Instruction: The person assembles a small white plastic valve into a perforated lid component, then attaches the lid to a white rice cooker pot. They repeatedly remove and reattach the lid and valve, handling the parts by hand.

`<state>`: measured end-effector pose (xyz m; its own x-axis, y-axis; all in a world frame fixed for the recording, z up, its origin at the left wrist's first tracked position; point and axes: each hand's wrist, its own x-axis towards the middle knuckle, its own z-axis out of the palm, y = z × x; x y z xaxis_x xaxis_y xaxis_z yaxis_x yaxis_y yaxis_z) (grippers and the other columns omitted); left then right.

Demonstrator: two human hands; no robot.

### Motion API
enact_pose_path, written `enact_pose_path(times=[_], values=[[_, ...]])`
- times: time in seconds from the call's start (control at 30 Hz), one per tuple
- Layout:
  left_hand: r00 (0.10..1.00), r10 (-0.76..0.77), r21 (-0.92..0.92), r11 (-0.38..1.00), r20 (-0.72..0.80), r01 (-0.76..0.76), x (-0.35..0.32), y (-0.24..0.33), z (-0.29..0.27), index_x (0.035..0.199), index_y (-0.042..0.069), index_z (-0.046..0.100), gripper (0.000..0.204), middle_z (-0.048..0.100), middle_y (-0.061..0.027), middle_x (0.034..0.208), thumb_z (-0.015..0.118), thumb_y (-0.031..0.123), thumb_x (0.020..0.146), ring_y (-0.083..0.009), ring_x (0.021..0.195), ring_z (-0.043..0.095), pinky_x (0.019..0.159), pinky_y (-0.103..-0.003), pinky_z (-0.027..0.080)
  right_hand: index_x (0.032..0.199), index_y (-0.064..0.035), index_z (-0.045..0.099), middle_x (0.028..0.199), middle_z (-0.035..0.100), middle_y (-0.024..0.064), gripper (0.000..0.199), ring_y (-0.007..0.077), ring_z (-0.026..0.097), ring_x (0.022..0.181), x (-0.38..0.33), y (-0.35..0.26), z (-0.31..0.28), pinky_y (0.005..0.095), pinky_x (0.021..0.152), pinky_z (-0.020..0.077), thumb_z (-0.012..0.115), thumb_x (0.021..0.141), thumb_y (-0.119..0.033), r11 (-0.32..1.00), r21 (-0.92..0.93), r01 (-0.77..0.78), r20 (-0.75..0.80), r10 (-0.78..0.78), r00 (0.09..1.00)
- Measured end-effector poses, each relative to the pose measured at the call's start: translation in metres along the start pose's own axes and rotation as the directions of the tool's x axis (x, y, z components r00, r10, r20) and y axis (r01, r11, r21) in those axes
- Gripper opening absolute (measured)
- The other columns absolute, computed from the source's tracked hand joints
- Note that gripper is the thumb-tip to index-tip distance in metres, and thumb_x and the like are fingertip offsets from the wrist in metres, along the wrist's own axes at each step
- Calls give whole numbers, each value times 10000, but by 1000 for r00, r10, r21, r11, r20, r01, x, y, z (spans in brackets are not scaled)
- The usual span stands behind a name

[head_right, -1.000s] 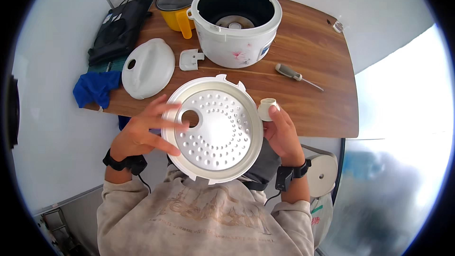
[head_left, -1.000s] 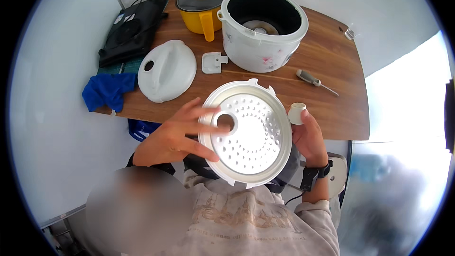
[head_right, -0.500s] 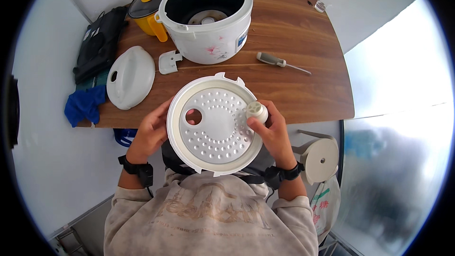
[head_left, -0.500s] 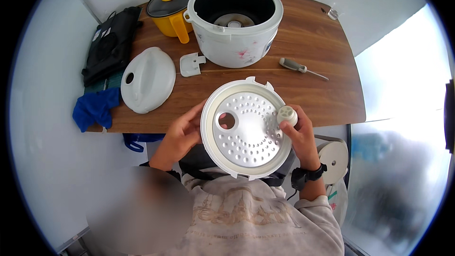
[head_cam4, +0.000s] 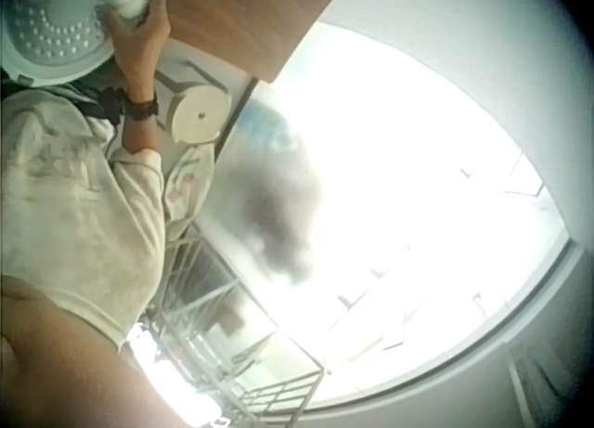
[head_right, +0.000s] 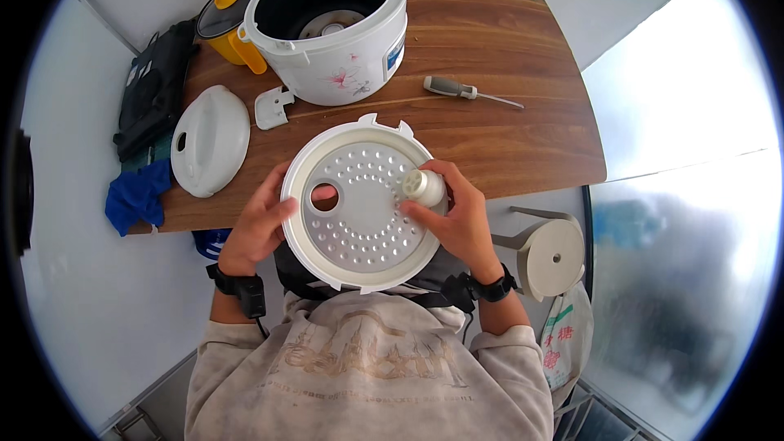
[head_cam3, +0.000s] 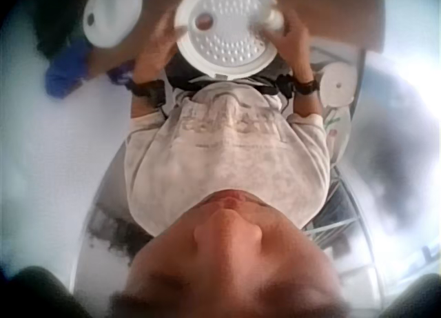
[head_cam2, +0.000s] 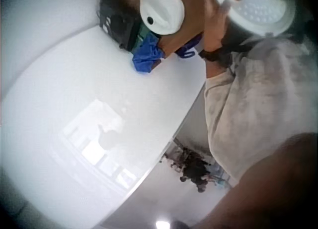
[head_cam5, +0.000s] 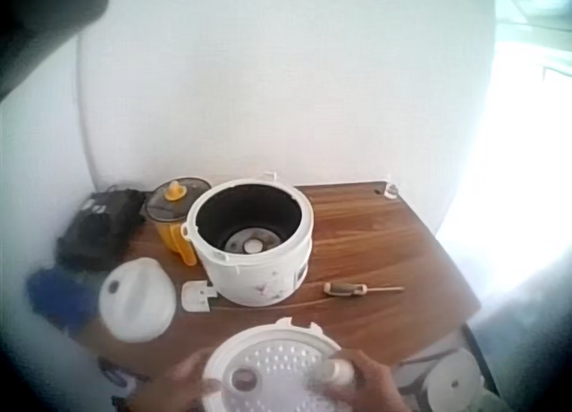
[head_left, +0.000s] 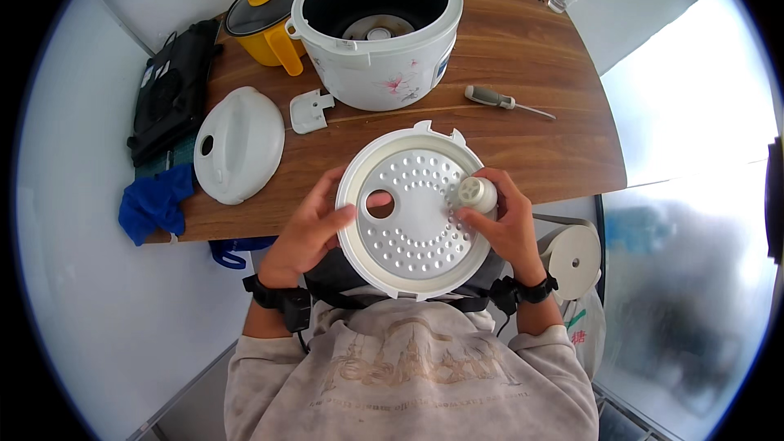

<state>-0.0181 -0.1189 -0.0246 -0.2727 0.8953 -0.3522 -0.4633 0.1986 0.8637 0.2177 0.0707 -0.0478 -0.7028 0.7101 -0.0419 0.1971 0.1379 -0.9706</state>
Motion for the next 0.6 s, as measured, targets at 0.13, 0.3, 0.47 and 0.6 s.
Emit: enact_pose_path(times=[0.13, 0.3, 0.47, 0.6], values=[[1000, -4, 60, 998, 5, 3, 2, -1, 7, 1515, 62, 279, 724, 549, -80, 1311, 676, 211, 928, -116, 1092, 573, 830, -248, 512, 1215, -64, 581, 1116, 682, 116, 530, 232, 679, 966, 4, -3, -3, 327, 839, 544, 835, 753, -112, 904, -365, 225, -110, -282, 953], [1000, 21, 126, 992, -7, -20, 5, -2, 6, 1530, 103, 271, 688, 635, -47, 1167, 642, 225, 963, -31, 863, 576, 663, -171, 451, 1167, -67, 576, 1111, 672, 158, 542, 271, 673, 948, -6, -25, -13, 349, 818, 548, 870, 726, -178, 940, -321, 117, -125, -165, 978], [999, 29, 128, 991, 38, -34, 6, 0, 12, 1510, 48, 325, 685, 591, -63, 1275, 668, 228, 945, -85, 1042, 600, 820, -227, 517, 1178, -63, 563, 984, 666, 108, 634, 222, 637, 766, -14, -31, -8, 337, 691, 528, 910, 687, -264, 927, -360, 104, -36, -125, 991], [997, -24, 120, 993, 68, 16, 5, 3, 14, 1484, 27, 399, 661, 598, -52, 1276, 691, 250, 934, -89, 1063, 603, 844, -222, 515, 1213, -83, 584, 942, 633, 90, 649, 207, 604, 724, -11, -46, -2, 342, 666, 513, 908, 691, -295, 900, -428, 85, 63, -64, 996]])
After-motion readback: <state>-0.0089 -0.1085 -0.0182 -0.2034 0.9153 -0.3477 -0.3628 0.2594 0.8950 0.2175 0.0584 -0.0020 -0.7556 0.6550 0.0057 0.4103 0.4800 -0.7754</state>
